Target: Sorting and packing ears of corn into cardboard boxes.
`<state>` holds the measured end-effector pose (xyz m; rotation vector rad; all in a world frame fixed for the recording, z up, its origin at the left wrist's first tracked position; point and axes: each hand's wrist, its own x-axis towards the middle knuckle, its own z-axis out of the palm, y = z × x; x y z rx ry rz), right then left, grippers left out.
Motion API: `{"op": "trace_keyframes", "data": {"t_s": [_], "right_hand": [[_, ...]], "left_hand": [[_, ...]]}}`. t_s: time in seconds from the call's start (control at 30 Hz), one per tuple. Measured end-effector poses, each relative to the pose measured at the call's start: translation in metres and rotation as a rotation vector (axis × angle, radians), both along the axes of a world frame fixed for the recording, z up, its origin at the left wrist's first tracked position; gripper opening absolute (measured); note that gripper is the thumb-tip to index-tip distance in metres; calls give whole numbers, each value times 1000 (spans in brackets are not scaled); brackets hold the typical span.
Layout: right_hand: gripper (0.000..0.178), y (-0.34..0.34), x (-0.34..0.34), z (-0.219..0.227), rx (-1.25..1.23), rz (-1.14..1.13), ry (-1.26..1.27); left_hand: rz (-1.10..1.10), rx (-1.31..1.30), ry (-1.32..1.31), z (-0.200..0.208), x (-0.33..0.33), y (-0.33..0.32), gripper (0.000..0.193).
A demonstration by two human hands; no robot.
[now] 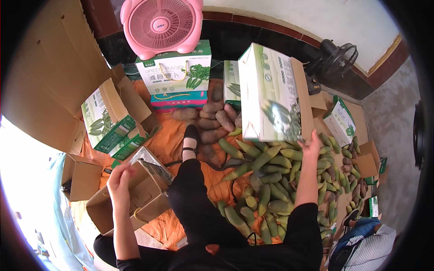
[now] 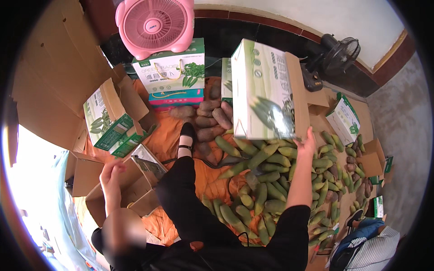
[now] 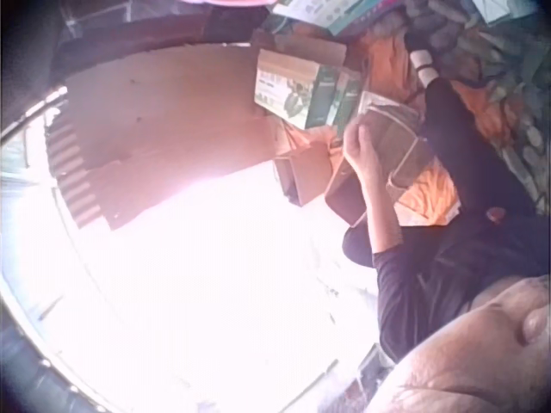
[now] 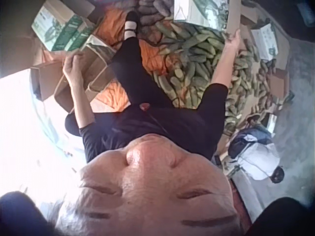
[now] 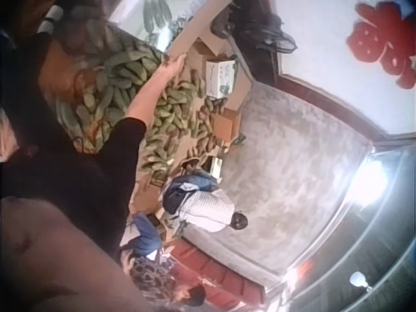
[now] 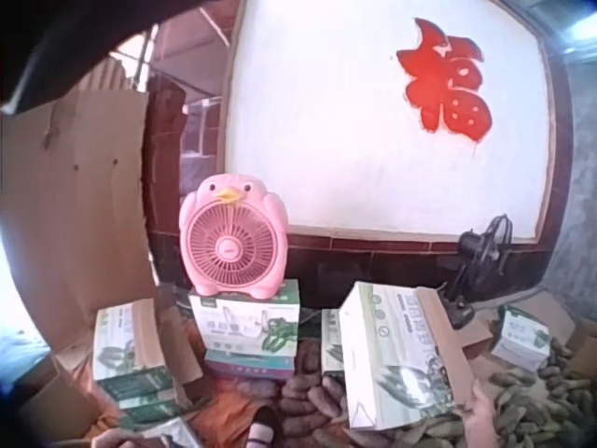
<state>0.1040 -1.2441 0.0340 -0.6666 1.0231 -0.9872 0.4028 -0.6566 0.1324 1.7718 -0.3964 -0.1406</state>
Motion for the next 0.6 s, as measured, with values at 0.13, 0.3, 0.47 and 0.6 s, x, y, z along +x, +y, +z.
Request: {"op": "trace_keyframes", "data": {"t_s": [0.13,0.3,0.47,0.6], "right_hand": [[56,-39,85,-12,-16,-78,-50],[55,-47,199,4,-24,-143,128],[15,-50,237,-87,-336,-34,468],[31,35,273,-119,-249,415,549]], "left_hand": [[133,20,19,2,-21,43,16],[247,49,39,-12,-32,81,14],[268,143,9,-17,-31,85,15],[310,250,-54,-11,-35,92,17]]}}
